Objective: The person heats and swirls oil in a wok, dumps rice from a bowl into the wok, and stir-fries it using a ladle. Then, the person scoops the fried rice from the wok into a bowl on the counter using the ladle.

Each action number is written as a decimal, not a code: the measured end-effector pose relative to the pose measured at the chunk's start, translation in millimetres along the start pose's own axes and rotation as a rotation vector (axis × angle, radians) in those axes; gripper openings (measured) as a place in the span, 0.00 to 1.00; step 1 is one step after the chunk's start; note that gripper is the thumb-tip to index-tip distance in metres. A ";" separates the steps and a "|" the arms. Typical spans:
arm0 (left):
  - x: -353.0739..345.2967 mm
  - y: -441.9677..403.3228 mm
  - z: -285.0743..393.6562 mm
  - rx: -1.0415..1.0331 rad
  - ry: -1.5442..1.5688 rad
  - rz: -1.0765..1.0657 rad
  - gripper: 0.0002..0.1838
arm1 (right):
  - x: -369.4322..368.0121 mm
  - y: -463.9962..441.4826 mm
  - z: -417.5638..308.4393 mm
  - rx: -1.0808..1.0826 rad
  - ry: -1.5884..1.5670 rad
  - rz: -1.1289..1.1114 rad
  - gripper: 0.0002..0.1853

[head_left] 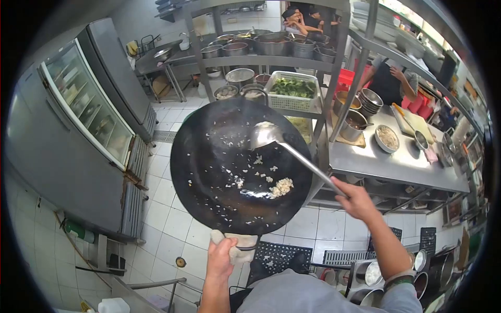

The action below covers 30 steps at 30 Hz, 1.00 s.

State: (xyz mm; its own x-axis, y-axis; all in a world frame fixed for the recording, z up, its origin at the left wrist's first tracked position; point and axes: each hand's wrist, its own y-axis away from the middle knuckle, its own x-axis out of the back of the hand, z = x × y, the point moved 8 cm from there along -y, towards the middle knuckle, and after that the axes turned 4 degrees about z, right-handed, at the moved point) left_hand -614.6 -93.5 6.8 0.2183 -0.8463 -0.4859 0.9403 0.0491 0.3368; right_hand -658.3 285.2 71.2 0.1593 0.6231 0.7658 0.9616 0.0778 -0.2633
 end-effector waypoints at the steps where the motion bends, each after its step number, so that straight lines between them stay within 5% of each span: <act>1: -1.5 0.9 5.6 -0.022 0.010 0.013 0.22 | -5.2 3.8 0.8 -0.047 0.042 -0.045 0.33; 4: 5.0 -2.4 10.0 -0.045 0.026 0.040 0.22 | 24.2 54.4 5.8 0.018 0.077 -0.143 0.34; 6: 2.7 -2.9 14.2 -0.076 0.024 0.028 0.21 | 59.0 82.0 26.4 -0.124 -0.035 -0.289 0.34; 14: -7.1 -8.6 15.1 -0.054 0.047 0.067 0.20 | 3.9 8.9 -9.0 0.201 0.062 -0.099 0.33; 20: -6.4 -4.1 24.4 -0.117 0.029 0.149 0.22 | 121.5 37.6 49.4 0.000 0.167 -0.206 0.31; 26: -54.6 -18.0 63.1 -0.321 -0.018 0.184 0.18 | 67.5 7.8 34.5 0.107 0.370 -0.090 0.35; 30: -98.8 -86.9 104.5 -0.270 -0.191 0.089 0.06 | 25.8 81.6 75.6 -0.089 0.033 0.035 0.34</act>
State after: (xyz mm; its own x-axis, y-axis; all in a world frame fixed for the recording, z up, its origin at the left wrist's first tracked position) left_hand -745.2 -69.6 109.8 0.2736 -0.9152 -0.2960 0.9606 0.2443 0.1326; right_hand -592.7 366.4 25.1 0.1989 0.5982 0.7763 0.9712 -0.0140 -0.2380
